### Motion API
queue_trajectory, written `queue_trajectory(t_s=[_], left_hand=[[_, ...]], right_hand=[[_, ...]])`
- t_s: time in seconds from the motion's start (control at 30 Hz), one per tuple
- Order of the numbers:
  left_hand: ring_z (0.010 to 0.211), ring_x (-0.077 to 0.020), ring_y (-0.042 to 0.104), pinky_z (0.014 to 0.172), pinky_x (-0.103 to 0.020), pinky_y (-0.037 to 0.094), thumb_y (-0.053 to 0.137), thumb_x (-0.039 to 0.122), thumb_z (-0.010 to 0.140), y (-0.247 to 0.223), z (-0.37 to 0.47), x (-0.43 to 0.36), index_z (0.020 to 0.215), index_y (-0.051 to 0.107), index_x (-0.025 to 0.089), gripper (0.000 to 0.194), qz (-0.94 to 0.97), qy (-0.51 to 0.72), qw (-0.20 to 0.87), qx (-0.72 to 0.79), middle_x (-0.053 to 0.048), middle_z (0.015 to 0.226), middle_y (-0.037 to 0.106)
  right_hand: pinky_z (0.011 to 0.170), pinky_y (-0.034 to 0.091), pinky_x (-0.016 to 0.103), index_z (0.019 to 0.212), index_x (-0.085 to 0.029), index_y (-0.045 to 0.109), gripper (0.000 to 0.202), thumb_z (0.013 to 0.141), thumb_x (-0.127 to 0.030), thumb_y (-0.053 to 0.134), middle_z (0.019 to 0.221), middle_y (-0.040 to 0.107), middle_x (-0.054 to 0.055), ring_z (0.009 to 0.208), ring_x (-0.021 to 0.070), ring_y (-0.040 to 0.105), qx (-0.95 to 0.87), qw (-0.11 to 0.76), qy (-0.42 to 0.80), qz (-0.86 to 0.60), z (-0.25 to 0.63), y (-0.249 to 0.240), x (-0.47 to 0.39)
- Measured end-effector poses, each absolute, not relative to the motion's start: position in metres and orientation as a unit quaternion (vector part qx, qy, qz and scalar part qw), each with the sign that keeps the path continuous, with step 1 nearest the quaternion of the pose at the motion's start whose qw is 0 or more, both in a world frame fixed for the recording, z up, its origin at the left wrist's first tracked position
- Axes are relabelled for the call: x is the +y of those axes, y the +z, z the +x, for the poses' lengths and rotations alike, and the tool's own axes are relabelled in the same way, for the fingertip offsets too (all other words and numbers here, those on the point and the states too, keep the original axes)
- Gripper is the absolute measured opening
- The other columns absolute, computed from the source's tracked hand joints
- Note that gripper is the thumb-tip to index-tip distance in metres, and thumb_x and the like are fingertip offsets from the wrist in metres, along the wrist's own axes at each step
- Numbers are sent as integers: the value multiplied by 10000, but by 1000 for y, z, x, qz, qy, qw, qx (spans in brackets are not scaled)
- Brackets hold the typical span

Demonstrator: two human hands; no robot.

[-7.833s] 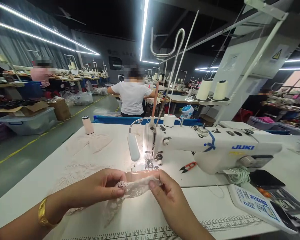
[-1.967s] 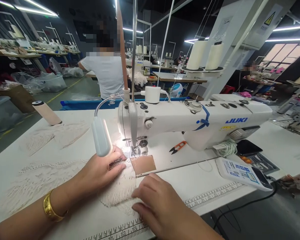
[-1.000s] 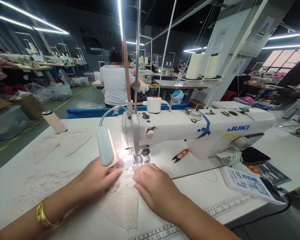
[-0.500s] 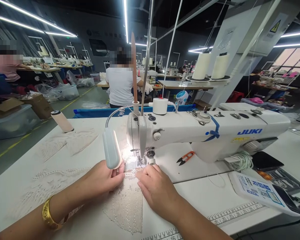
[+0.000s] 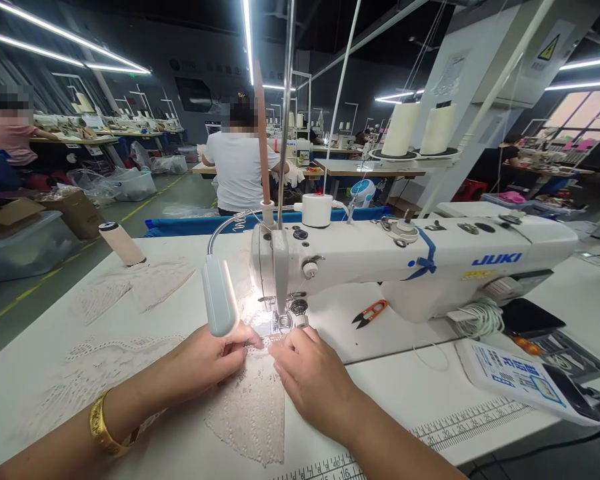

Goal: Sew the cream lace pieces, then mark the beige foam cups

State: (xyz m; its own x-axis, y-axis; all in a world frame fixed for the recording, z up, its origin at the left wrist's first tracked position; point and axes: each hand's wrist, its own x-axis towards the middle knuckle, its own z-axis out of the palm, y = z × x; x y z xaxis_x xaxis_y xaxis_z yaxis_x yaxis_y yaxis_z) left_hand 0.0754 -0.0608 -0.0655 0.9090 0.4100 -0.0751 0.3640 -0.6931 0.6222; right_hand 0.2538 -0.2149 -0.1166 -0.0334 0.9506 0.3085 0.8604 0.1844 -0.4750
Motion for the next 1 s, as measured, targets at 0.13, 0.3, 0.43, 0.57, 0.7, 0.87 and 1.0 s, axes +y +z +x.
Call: queue_trajectory(t_s=[0.13, 0.3, 0.43, 0.57, 0.7, 0.87, 1.0], left_hand=[[610, -148, 532, 583, -251, 390, 446, 105, 806, -68, 75, -62, 994, 779, 249, 408, 951, 71, 250, 166, 28, 697, 585], [687, -172, 512, 607, -302, 357, 497, 93, 875, -75, 77, -70, 702, 651, 183, 248, 983, 141, 80, 87, -47, 837, 616], [752, -190, 530, 629, -328, 362, 499, 10, 886, -85, 79, -73, 647, 550, 169, 291, 989, 144, 26, 26, -49, 850, 650], [760, -193, 556, 663, -337, 410, 495, -5, 900, -90, 81, -74, 710, 577, 170, 271, 987, 152, 44, 9, -38, 825, 670], [744, -205, 549, 657, -343, 393, 509, 29, 919, -87, 82, -76, 807, 626, 186, 226, 989, 139, 37, 27, -36, 800, 653], [754, -214, 537, 665, -330, 365, 563, 21, 871, -86, 82, -77, 1071, 686, 248, 327, 990, 138, 24, 26, -24, 817, 636], [756, -217, 531, 665, -331, 359, 564, 47, 904, -88, 81, -76, 1138, 685, 270, 346, 989, 147, 23, 21, -27, 829, 625]], right_hand=[[745, 482, 362, 1002, -193, 662, 244, 1027, -96, 440, 944, 580, 70, 874, 234, 492, -715, 286, 74, -634, 254, -119, -213], [766, 468, 361, 1127, -210, 662, 226, 1046, -134, 466, 947, 597, 58, 881, 229, 495, -732, 312, 55, -603, 255, -109, -226], [733, 456, 309, 1028, -216, 653, 25, 1012, -234, 648, 985, 632, 35, 881, 201, 533, -760, 286, 106, -574, 247, -100, -250], [693, 427, 280, 920, -202, 631, 78, 983, -189, 675, 934, 653, 24, 827, 174, 538, -762, 318, 85, -558, 236, -112, -262], [666, 397, 289, 887, -187, 632, 152, 1022, -167, 565, 858, 641, 31, 774, 174, 511, -756, 352, 49, -549, 232, -126, -258], [664, 390, 293, 886, -178, 647, 156, 1014, -163, 558, 831, 636, 33, 755, 171, 500, -753, 377, 28, -538, 231, -128, -254], [660, 382, 297, 876, -185, 643, 170, 1015, -169, 547, 813, 632, 30, 740, 171, 493, -749, 393, 17, -533, 228, -128, -255]])
